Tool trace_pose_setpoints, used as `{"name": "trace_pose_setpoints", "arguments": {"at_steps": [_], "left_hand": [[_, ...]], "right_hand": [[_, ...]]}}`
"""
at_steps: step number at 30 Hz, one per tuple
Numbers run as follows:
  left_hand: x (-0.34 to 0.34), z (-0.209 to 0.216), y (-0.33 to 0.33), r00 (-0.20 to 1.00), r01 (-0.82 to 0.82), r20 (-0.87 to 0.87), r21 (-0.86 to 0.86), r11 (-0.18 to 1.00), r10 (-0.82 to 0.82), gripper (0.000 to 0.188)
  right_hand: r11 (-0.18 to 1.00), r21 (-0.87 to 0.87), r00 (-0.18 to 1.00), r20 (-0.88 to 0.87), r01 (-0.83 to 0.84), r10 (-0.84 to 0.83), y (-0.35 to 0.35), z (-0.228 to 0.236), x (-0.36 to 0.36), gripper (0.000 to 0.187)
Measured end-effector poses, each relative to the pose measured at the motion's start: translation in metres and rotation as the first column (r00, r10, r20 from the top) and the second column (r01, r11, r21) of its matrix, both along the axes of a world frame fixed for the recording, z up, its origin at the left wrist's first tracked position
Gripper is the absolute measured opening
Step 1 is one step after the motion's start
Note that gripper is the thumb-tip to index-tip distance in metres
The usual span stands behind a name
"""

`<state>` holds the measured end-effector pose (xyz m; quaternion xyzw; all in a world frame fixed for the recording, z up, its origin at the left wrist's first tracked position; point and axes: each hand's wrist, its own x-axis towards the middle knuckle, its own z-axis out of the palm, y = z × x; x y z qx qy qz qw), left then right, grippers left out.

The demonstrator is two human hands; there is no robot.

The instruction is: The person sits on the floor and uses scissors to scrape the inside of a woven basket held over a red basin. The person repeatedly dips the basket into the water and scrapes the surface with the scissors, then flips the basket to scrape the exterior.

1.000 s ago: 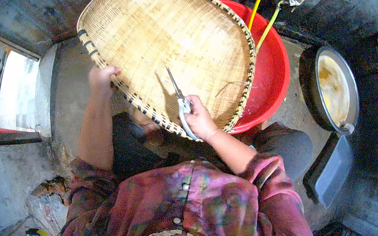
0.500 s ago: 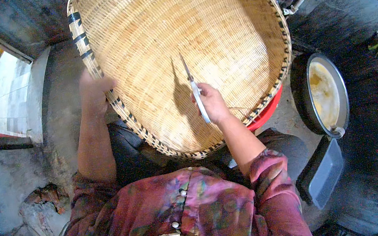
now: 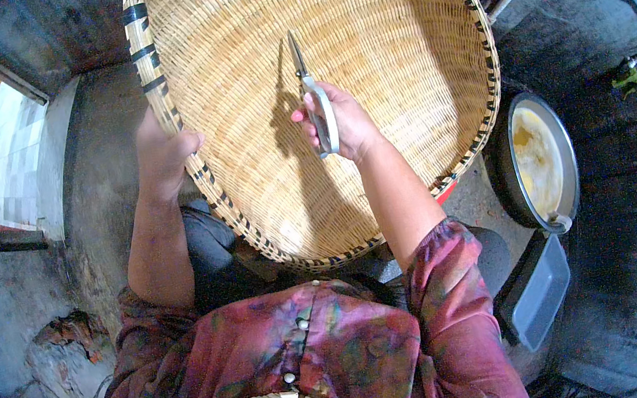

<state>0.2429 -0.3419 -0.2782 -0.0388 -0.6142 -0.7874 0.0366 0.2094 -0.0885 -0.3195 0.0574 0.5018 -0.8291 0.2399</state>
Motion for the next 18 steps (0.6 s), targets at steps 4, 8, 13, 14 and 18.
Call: {"name": "trace_pose_setpoints", "arguments": {"at_steps": [4, 8, 13, 14, 18], "left_hand": [[-0.003, -0.005, -0.003, 0.999, 0.028, -0.017, 0.024, 0.999, -0.028, 0.053], [-0.002, -0.002, -0.002, 0.998, 0.06, -0.037, 0.071, 0.996, -0.057, 0.053], [-0.002, -0.003, -0.005, 0.999, 0.039, -0.016, 0.0, 0.999, -0.039, 0.056], [-0.002, -0.005, -0.007, 0.999, 0.033, -0.009, -0.025, 0.999, -0.033, 0.057], [-0.002, -0.005, -0.011, 0.999, 0.03, 0.016, -0.001, 1.0, -0.03, 0.055]], "right_hand": [[0.996, -0.078, 0.996, 0.084, -0.034, 0.04, -0.002, -0.01, -0.007, 0.022], [0.959, -0.281, 0.983, 0.181, 0.026, 0.026, 0.01, -0.032, -0.002, 0.019], [0.964, -0.234, 0.958, 0.28, 0.125, -0.056, 0.011, -0.042, 0.023, 0.012], [0.966, -0.244, 0.968, 0.251, 0.087, -0.024, 0.008, -0.037, 0.021, 0.012], [0.96, -0.279, 0.982, 0.184, 0.012, 0.041, -0.004, -0.024, 0.015, 0.012]]}}
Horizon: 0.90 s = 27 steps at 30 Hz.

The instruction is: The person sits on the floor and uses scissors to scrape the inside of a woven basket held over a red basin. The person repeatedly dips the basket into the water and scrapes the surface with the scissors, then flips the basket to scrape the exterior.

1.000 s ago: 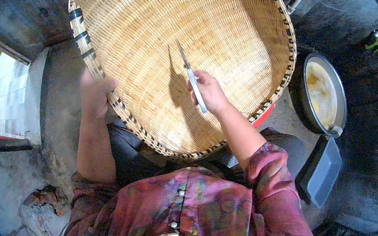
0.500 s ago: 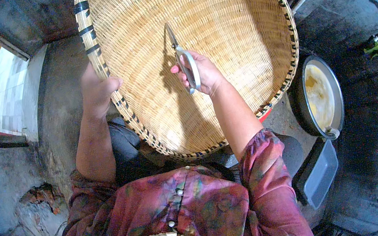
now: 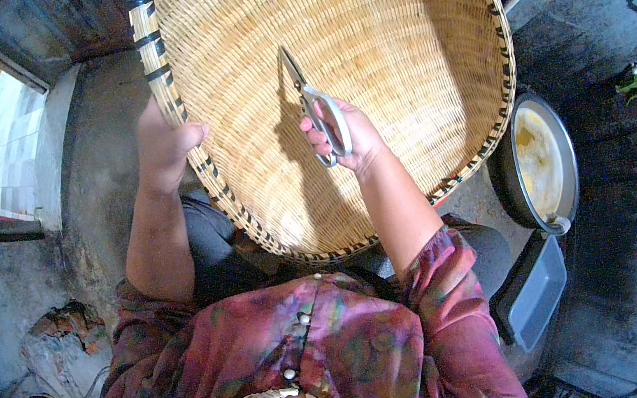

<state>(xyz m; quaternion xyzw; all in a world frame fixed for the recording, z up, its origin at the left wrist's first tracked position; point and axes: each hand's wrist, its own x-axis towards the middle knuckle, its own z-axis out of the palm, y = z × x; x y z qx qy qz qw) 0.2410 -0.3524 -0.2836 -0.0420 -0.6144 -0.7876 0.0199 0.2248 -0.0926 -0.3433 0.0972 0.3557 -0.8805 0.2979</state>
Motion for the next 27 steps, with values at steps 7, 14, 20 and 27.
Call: {"name": "trace_pose_setpoints", "arguments": {"at_steps": [7, 14, 20, 27], "left_hand": [[0.001, 0.002, -0.002, 1.0, -0.018, -0.015, -0.056, 0.998, 0.017, 0.054], [0.003, 0.006, -0.004, 0.999, 0.014, -0.034, -0.03, 0.999, -0.015, 0.052], [0.003, 0.001, -0.007, 0.999, -0.013, -0.042, -0.084, 0.996, 0.009, 0.051], [0.006, 0.007, -0.004, 0.999, -0.025, -0.048, -0.068, 0.997, 0.022, 0.049]], "right_hand": [[0.998, 0.029, 0.991, 0.119, 0.053, -0.056, 0.011, -0.026, 0.024, 0.018], [0.991, -0.061, 0.992, 0.033, -0.123, 0.125, -0.015, -0.002, 0.018, 0.022], [0.996, -0.054, 0.993, 0.094, -0.071, 0.076, -0.008, -0.019, 0.036, 0.019], [0.999, 0.016, 0.996, 0.075, -0.047, 0.046, -0.018, -0.002, 0.026, 0.014]]}}
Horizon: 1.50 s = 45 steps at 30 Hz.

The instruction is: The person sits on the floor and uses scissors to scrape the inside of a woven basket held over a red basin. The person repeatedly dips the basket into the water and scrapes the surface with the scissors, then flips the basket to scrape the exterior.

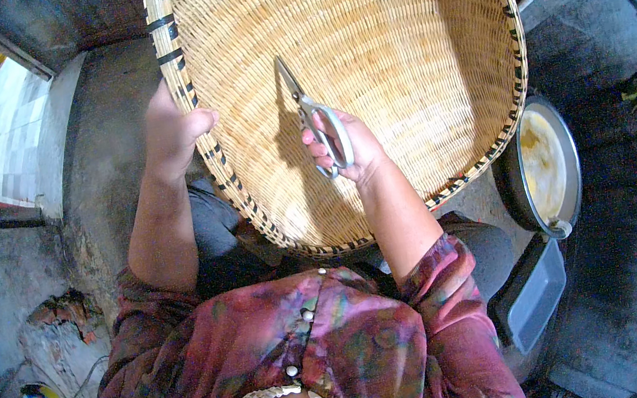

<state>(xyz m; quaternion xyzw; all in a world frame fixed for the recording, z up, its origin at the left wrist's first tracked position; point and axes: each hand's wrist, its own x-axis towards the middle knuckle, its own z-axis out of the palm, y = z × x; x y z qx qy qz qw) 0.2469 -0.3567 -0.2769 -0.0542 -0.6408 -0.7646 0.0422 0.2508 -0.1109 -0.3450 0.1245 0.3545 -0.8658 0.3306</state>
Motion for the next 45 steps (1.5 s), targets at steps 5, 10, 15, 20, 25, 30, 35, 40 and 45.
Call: {"name": "trace_pose_setpoints", "arguments": {"at_steps": [5, 10, 15, 20, 25, 30, 35, 40, 45], "left_hand": [[-0.001, -0.005, -0.005, 1.0, -0.028, 0.004, -0.174, 0.984, 0.029, 0.054], [0.001, -0.003, -0.003, 1.0, 0.015, -0.021, -0.04, 0.999, -0.016, 0.052], [0.004, 0.005, 0.001, 1.0, -0.006, 0.02, -0.042, 0.999, 0.007, 0.053], [0.004, 0.0, -0.004, 1.0, 0.005, 0.003, -0.054, 0.999, -0.005, 0.053], [0.005, 0.004, -0.003, 1.0, -0.021, 0.002, -0.103, 0.995, 0.021, 0.052], [0.006, 0.008, -0.004, 1.0, -0.006, -0.004, -0.099, 0.995, 0.006, 0.052], [0.007, 0.008, -0.005, 1.0, -0.015, 0.014, -0.129, 0.991, 0.017, 0.051], [0.005, 0.007, -0.006, 1.0, -0.026, -0.006, -0.142, 0.99, 0.025, 0.052], [0.004, 0.004, -0.008, 0.999, -0.029, -0.023, -0.16, 0.987, 0.026, 0.053]], "right_hand": [[0.995, 0.097, 0.997, 0.067, 0.024, -0.031, 0.013, -0.014, 0.015, 0.014], [0.998, 0.055, 0.999, -0.047, -0.014, 0.016, -0.003, 0.006, 0.008, 0.018], [1.0, 0.017, 0.996, 0.088, 0.015, -0.016, 0.005, -0.002, 0.013, 0.009], [0.999, 0.041, 0.999, -0.035, -0.017, 0.018, -0.001, 0.015, 0.015, 0.017], [0.995, 0.103, 0.999, -0.043, -0.006, 0.01, -0.003, 0.013, 0.005, 0.015], [0.992, 0.129, 1.0, -0.015, 0.011, -0.009, 0.004, 0.003, 0.014, 0.013], [0.986, 0.165, 0.991, -0.131, 0.0, 0.022, -0.011, 0.02, 0.009, 0.01], [0.982, 0.187, 0.999, -0.034, 0.027, -0.021, -0.002, 0.005, 0.015, 0.009], [0.956, 0.294, 0.998, -0.063, 0.005, 0.014, -0.015, 0.023, 0.027, 0.014]]}}
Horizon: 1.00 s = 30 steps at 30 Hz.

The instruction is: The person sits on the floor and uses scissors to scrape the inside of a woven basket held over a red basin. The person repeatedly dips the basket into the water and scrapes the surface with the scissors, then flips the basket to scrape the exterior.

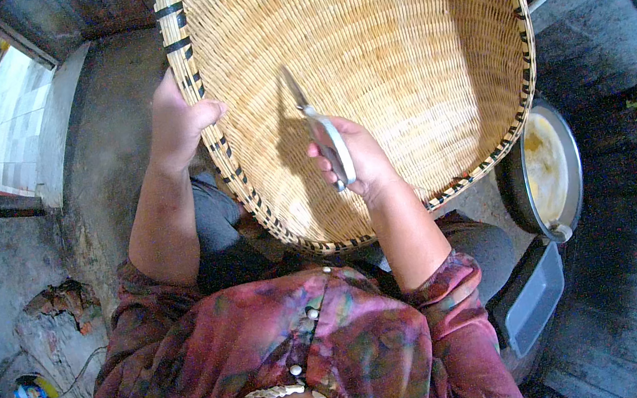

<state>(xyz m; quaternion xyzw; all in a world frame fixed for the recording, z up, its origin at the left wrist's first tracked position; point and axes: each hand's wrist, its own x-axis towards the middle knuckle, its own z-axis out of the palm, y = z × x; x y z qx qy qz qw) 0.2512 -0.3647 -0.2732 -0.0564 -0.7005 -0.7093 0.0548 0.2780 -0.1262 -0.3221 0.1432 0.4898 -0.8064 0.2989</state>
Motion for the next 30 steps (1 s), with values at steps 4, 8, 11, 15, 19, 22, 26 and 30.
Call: {"name": "trace_pose_setpoints", "arguments": {"at_steps": [4, 8, 11, 15, 19, 22, 26, 30], "left_hand": [[0.0, 0.002, 0.001, 1.0, -0.015, -0.023, 0.032, 0.999, 0.016, 0.045], [0.0, 0.0, 0.001, 0.999, -0.026, -0.028, 0.019, 0.999, 0.026, 0.045], [0.0, 0.001, 0.002, 0.999, -0.027, -0.022, 0.043, 0.999, 0.028, 0.046], [0.002, 0.006, 0.001, 0.999, -0.027, -0.042, 0.01, 1.0, 0.027, 0.047], [0.003, 0.008, 0.002, 1.0, -0.021, -0.005, 0.049, 0.999, 0.021, 0.047], [0.002, 0.008, 0.002, 1.0, -0.021, 0.009, 0.058, 0.998, 0.021, 0.047], [0.0, 0.002, -0.002, 1.0, -0.02, -0.011, 0.005, 1.0, 0.02, 0.047], [0.002, 0.006, 0.0, 1.0, -0.014, -0.004, 0.049, 0.999, 0.014, 0.047]], "right_hand": [[0.994, -0.033, 0.992, -0.077, -0.106, 0.103, -0.025, 0.023, -0.005, 0.011], [0.994, -0.052, 0.995, -0.047, -0.092, 0.09, -0.023, 0.013, -0.004, 0.009], [0.99, -0.132, 0.998, 0.05, -0.042, 0.049, -0.013, -0.004, 0.003, 0.009], [0.988, -0.137, 0.997, -0.046, -0.074, 0.068, -0.023, 0.012, -0.002, 0.008], [0.987, -0.149, 0.996, -0.075, -0.065, 0.054, -0.028, 0.019, -0.009, 0.008], [0.984, -0.174, 0.999, -0.009, -0.034, 0.033, -0.018, 0.003, -0.002, 0.009], [0.988, -0.148, 0.998, -0.042, -0.046, 0.041, -0.02, 0.01, 0.002, 0.008], [0.984, -0.16, 0.991, -0.116, -0.082, 0.064, -0.034, 0.021, -0.008, 0.006]]}}
